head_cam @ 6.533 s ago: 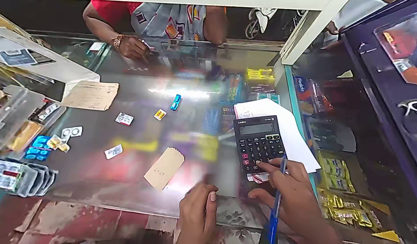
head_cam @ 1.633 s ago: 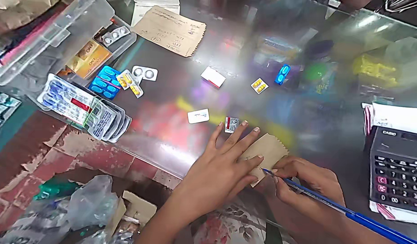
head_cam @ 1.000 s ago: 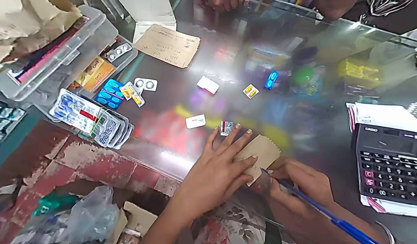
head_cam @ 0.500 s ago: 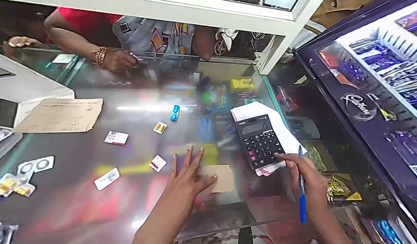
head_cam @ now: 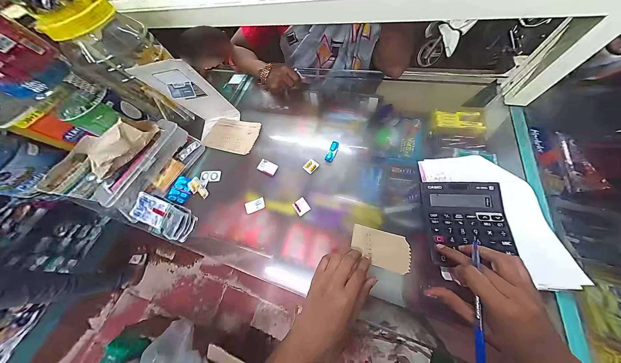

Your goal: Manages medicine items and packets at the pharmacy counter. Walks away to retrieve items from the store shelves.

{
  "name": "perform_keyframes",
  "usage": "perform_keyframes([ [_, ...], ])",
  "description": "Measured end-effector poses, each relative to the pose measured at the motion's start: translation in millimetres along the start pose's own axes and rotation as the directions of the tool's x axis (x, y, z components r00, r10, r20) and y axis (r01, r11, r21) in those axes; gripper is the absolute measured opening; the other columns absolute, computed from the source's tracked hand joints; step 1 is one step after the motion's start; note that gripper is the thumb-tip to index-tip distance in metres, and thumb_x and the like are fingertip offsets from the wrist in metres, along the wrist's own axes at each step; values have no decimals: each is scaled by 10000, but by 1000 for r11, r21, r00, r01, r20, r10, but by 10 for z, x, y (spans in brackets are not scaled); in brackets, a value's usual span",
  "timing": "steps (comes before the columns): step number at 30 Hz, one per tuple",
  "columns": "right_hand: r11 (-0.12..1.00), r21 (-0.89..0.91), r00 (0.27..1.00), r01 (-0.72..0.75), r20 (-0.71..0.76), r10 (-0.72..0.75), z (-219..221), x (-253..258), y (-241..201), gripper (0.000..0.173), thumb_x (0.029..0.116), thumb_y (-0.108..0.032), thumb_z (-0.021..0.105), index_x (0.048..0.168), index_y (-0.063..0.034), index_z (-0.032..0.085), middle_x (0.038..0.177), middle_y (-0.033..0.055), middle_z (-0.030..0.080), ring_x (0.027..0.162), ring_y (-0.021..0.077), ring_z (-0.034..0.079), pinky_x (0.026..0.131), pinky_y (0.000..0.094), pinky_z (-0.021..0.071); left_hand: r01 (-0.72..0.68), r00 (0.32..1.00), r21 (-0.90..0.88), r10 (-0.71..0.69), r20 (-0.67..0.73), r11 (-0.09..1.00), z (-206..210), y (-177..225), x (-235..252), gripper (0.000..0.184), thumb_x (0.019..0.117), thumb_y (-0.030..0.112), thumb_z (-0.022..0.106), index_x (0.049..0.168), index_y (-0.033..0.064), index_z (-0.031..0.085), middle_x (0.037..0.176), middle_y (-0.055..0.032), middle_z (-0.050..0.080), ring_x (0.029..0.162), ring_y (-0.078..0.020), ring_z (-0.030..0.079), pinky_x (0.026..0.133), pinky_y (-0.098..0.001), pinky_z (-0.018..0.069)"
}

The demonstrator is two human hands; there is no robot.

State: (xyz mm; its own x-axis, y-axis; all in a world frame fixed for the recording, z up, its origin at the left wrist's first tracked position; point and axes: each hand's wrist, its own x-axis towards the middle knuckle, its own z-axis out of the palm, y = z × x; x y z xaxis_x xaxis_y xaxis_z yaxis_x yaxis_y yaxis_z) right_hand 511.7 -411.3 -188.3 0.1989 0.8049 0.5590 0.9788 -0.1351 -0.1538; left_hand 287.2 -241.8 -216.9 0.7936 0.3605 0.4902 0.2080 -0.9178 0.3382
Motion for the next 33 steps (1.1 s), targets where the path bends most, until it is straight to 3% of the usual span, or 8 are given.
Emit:
perform_keyframes([
  [6, 1000, 18, 1000, 5, 5, -5, -51, 3, -2, 576, 990, -689, 449, 839, -145, 562, 1024, 51, 756, 1002, 251, 618, 885, 360, 401, 64, 997, 122, -57, -56, 990, 151, 132, 83, 457, 1026, 448, 536, 1181, 74, 747, 1035, -106, 718, 976, -267, 683, 867, -390, 546],
  [11, 994, 8, 991, -111, -70, 111, -194, -76, 170, 541, 976, -656, 530, 827, -137, 561, 845, 43, 721, 942, 239, 604, 873, 343, 398, 82, 996, 134, -75, -53, 988, 243, 215, 140, 498, 1033, 485, 495, 1193, 79, 736, 1109, -117, 716, 974, -281, 667, 838, -402, 512],
  [15, 995, 25, 991, -93, -90, 95, -233, -59, 192, 522, 986, -649, 520, 826, -153, 509, 897, 33, 736, 949, 210, 600, 872, 320, 389, 64, 997, 105, -59, -45, 992, 283, 261, 205, 472, 1025, 473, 511, 1176, 89, 743, 1140, -101, 725, 979, -274, 676, 811, -403, 517],
  [19, 998, -21, 998, -59, -14, 59, -218, 10, 222, 600, 963, -697, 501, 836, -123, 621, 784, 48, 695, 909, 253, 619, 857, 367, 420, 51, 998, 101, -47, -42, 994, 313, 274, 268, 454, 1018, 459, 528, 1160, 89, 750, 1115, -96, 726, 948, -259, 674, 789, -391, 517],
  [20, 999, -17, 999, -48, -3, 48, -228, 40, 230, 609, 961, -710, 486, 820, -129, 604, 764, 45, 686, 908, 255, 616, 861, 370, 409, 48, 998, 105, -43, -42, 993, 325, 281, 279, 452, 1020, 454, 527, 1161, 86, 749, 1108, -95, 725, 940, -257, 672, 784, -388, 514],
  [24, 999, -37, 998, -5, 55, 7, -181, 129, 206, 631, 964, -746, 408, 841, -156, 593, 922, 39, 754, 1005, 250, 638, 861, 388, 414, 37, 998, 118, -31, -51, 992, 367, 297, 299, 455, 1028, 445, 515, 1164, 77, 746, 1088, -99, 728, 925, -261, 668, 779, -383, 506],
  [29, 991, -51, 986, -123, -118, 117, -353, -13, 251, 586, 961, -703, 507, 820, -139, 577, 702, 23, 626, 854, 210, 568, 850, 332, 382, 20, 998, 124, -13, -58, 992, 386, 285, 341, 461, 1029, 450, 513, 1150, 72, 748, 1062, -99, 732, 914, -252, 666, 788, -379, 499],
  [33, 977, -145, 987, -158, -49, 153, -366, -131, 287, 695, 961, -742, 433, 841, -97, 661, 624, 54, 604, 788, 264, 571, 813, 383, 383, 2, 998, 133, 6, -62, 991, 400, 284, 340, 441, 1026, 433, 524, 1142, 74, 753, 1056, -93, 733, 913, -245, 666, 800, -370, 498],
])
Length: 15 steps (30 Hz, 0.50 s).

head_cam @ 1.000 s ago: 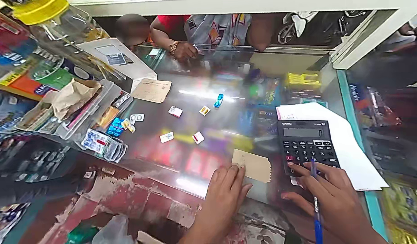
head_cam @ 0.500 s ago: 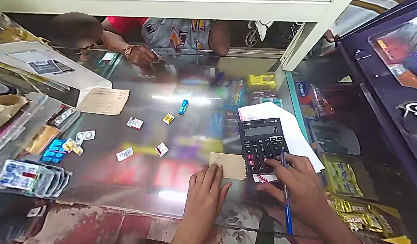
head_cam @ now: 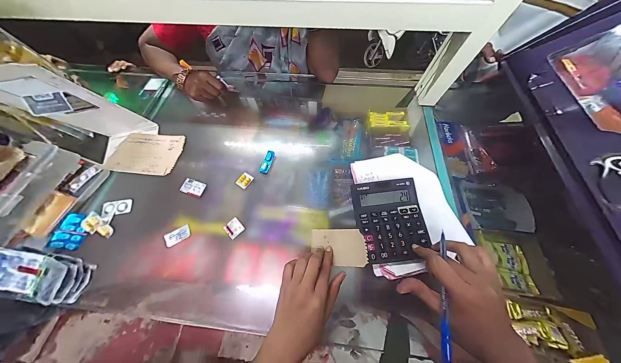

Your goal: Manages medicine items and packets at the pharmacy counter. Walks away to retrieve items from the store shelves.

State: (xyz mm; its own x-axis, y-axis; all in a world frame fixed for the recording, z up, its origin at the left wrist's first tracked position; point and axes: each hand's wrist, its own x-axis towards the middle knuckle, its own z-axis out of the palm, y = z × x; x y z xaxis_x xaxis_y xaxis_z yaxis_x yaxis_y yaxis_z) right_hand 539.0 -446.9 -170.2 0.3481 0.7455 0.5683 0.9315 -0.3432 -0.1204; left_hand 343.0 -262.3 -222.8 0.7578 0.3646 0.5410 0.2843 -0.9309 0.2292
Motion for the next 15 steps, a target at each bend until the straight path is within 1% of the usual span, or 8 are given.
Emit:
perform_keyframes([
  [3, 999, 49, 1000, 1, -22, 0, -36, -12, -28, 665, 965, -727, 453, 834, -100, 634, 622, 50, 580, 793, 241, 550, 821, 349, 372, -6, 1000, 10, 6, 7, 1000, -9, 4, 7, 432, 1030, 423, 519, 1148, 78, 751, 1072, -87, 736, 939, -236, 671, 811, -369, 498],
  [5, 996, 94, 1000, 0, 10, -1, -56, -24, -69, 646, 968, -713, 469, 823, -100, 612, 663, 67, 619, 817, 251, 555, 832, 355, 364, -3, 1000, 9, 3, 16, 1000, -27, 7, 5, 425, 1029, 414, 524, 1150, 76, 751, 1081, -86, 737, 952, -234, 675, 817, -367, 502],
  [6, 993, 118, 999, -6, 36, 1, -66, -30, -98, 635, 970, -704, 473, 794, -101, 569, 688, 79, 644, 828, 260, 564, 831, 366, 364, -2, 1000, 9, 1, 19, 1000, -36, 8, 3, 422, 1030, 409, 525, 1151, 73, 750, 1078, -85, 737, 953, -236, 677, 817, -366, 506],
  [9, 987, 160, 999, 2, 47, -10, -54, -62, -123, 606, 981, -675, 492, 763, -111, 523, 720, 88, 665, 833, 260, 571, 821, 371, 363, -3, 1000, 21, 3, 24, 1000, -38, 12, 14, 424, 1035, 405, 517, 1162, 72, 745, 1080, -78, 735, 956, -231, 673, 822, -357, 500],
  [13, 983, 179, 1000, 28, -9, -27, 4, -52, -148, 557, 982, -664, 509, 794, -139, 518, 794, 50, 687, 863, 214, 580, 830, 333, 379, -2, 1000, 23, 1, 21, 1000, -33, 4, 7, 435, 1036, 415, 511, 1165, 71, 744, 1083, -83, 734, 955, -233, 669, 832, -368, 491],
  [15, 979, 201, 1000, 18, -7, -17, 62, -33, -161, 546, 976, -671, 515, 844, -142, 554, 895, 36, 720, 937, 207, 595, 864, 330, 393, 0, 1000, 9, 0, 23, 1000, -24, 6, 2, 436, 1035, 418, 515, 1165, 70, 744, 1087, -88, 734, 954, -241, 668, 829, -379, 495],
])
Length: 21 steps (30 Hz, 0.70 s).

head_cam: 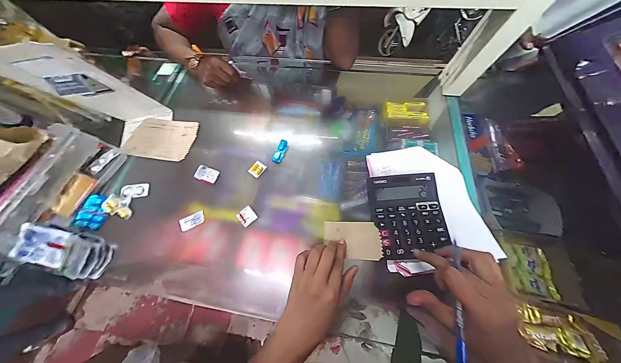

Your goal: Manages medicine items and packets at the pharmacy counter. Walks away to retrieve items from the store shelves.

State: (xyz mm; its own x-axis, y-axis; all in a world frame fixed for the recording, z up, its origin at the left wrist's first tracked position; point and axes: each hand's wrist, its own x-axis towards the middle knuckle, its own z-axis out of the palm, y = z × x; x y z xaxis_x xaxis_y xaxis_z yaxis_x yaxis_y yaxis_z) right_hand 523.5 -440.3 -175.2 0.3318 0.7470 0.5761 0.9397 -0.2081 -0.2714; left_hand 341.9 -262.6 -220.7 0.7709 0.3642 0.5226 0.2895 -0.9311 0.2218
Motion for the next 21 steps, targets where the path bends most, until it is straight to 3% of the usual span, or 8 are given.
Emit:
perform_keyframes([
  [2, 1000, -6, 1000, 6, 15, -6, 48, 38, 3, 568, 962, -703, 498, 844, -150, 538, 982, 26, 751, 1006, 207, 606, 884, 330, 394, 4, 1000, -8, -4, -5, 1000, 17, 8, 6, 437, 1034, 425, 516, 1156, 74, 747, 1079, -87, 736, 950, -247, 670, 820, -382, 494],
  [8, 996, -55, 993, 68, 105, -62, 89, 140, -36, 598, 968, -730, 428, 854, -162, 574, 1013, 17, 764, 1026, 218, 626, 867, 367, 393, 8, 1000, 9, -8, -8, 1000, 18, -6, 5, 445, 1031, 434, 514, 1146, 77, 753, 1055, -83, 735, 941, -243, 662, 815, -373, 486],
  [10, 996, -93, 997, 7, 78, 1, 26, 174, 8, 609, 965, -744, 414, 829, -165, 543, 949, 22, 757, 979, 231, 616, 859, 374, 388, 8, 1000, 5, -8, -14, 1000, 26, -6, 1, 446, 1031, 434, 516, 1145, 74, 753, 1057, -86, 735, 937, -244, 659, 809, -372, 481],
  [13, 987, -139, 993, -78, 73, 89, -2, 211, 92, 700, 926, -776, 451, 859, -111, 662, 724, 45, 669, 861, 272, 582, 807, 396, 378, 10, 1000, -7, -10, -14, 1000, 19, -6, -7, 440, 1031, 426, 521, 1154, 71, 750, 1078, -87, 734, 946, -247, 662, 820, -371, 488],
  [16, 989, -127, 995, -74, 57, 82, -24, 192, 94, 695, 920, -779, 469, 901, -114, 670, 677, 32, 622, 850, 250, 567, 806, 369, 376, 1, 1000, -5, -1, -8, 1000, 15, -4, -3, 441, 1034, 426, 516, 1158, 74, 751, 1081, -86, 733, 956, -242, 664, 829, -372, 490],
  [18, 995, -62, 997, -78, -2, 78, -53, 159, 60, 633, 934, -728, 525, 921, -109, 660, 733, 46, 650, 871, 231, 563, 824, 346, 375, -3, 1000, -3, 3, -6, 1000, 13, -6, 5, 445, 1037, 425, 510, 1161, 72, 752, 1082, -89, 734, 952, -246, 666, 828, -374, 494],
  [21, 995, -44, 996, -84, -21, 84, -97, 97, 20, 590, 967, -695, 502, 861, -117, 548, 867, 72, 729, 907, 230, 585, 832, 342, 383, -4, 1000, 19, 4, 0, 1000, -1, 10, 7, 448, 1035, 419, 501, 1156, 70, 753, 1094, -82, 740, 958, -241, 676, 820, -379, 500],
])
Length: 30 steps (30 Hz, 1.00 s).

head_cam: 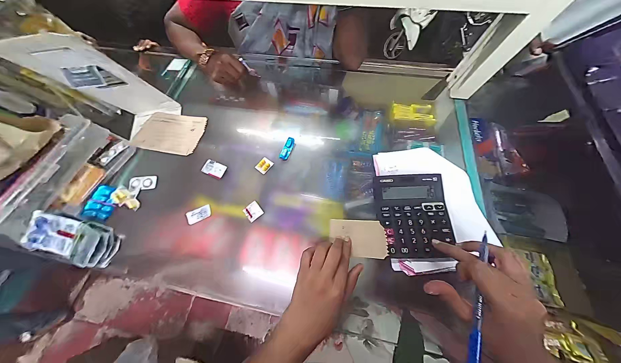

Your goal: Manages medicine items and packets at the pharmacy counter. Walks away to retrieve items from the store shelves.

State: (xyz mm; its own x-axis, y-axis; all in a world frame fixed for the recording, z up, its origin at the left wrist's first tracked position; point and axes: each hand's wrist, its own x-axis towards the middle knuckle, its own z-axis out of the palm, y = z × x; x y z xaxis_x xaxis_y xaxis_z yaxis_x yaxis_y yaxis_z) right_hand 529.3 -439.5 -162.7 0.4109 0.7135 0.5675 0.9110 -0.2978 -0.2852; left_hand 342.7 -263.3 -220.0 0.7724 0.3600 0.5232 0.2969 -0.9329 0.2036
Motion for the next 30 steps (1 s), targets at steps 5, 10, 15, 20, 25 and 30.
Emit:
perform_keyframes([
  [5, 1000, -2, 999, -20, 38, 20, -17, -85, -37, 622, 976, -687, 490, 866, -81, 582, 816, 113, 707, 879, 263, 573, 828, 353, 376, -14, 1000, 34, 14, 2, 999, -17, -2, 4, 443, 1037, 420, 496, 1157, 79, 753, 1109, -67, 742, 970, -223, 674, 823, -366, 483],
  [10, 999, -27, 999, -30, -24, 30, -45, -218, -42, 499, 1012, -596, 519, 826, -132, 506, 733, 80, 670, 745, 220, 563, 724, 323, 400, -12, 1000, 32, 13, -20, 999, -10, -3, -7, 407, 1037, 395, 507, 1117, 85, 758, 1094, -70, 751, 967, -220, 690, 844, -357, 504],
  [15, 996, -43, 994, -76, -76, 73, 37, -230, 22, 534, 978, -629, 559, 936, -101, 628, 788, 70, 679, 851, 228, 576, 813, 326, 418, 5, 999, 1, -5, -34, 1000, 19, 8, -18, 406, 1034, 403, 519, 1106, 83, 757, 1082, -85, 750, 960, -236, 687, 843, -377, 496],
  [20, 989, -139, 999, -46, -35, 42, 55, -196, 9, 565, 972, -659, 534, 905, -110, 650, 745, 45, 674, 859, 244, 576, 817, 354, 389, 5, 1000, 1, -5, -20, 1000, 13, -11, -26, 416, 1036, 411, 511, 1112, 86, 758, 1079, -85, 746, 962, -238, 678, 846, -382, 485],
  [25, 995, -103, 1000, -12, -12, 11, 105, -60, -51, 594, 955, -712, 503, 833, -137, 588, 771, 30, 691, 884, 233, 573, 838, 355, 369, -5, 1000, -3, 5, -26, 1000, 20, -20, -26, 409, 1036, 405, 514, 1111, 86, 758, 1077, -84, 746, 953, -236, 675, 846, -375, 480],
  [30, 995, -92, 999, 31, 32, -28, 154, 15, -89, 632, 944, -750, 459, 811, -144, 578, 763, 34, 691, 910, 245, 596, 856, 376, 372, 2, 1000, -6, -2, -24, 1000, 18, -14, -28, 413, 1036, 403, 509, 1106, 85, 763, 1079, -87, 750, 945, -241, 681, 841, -385, 486],
])
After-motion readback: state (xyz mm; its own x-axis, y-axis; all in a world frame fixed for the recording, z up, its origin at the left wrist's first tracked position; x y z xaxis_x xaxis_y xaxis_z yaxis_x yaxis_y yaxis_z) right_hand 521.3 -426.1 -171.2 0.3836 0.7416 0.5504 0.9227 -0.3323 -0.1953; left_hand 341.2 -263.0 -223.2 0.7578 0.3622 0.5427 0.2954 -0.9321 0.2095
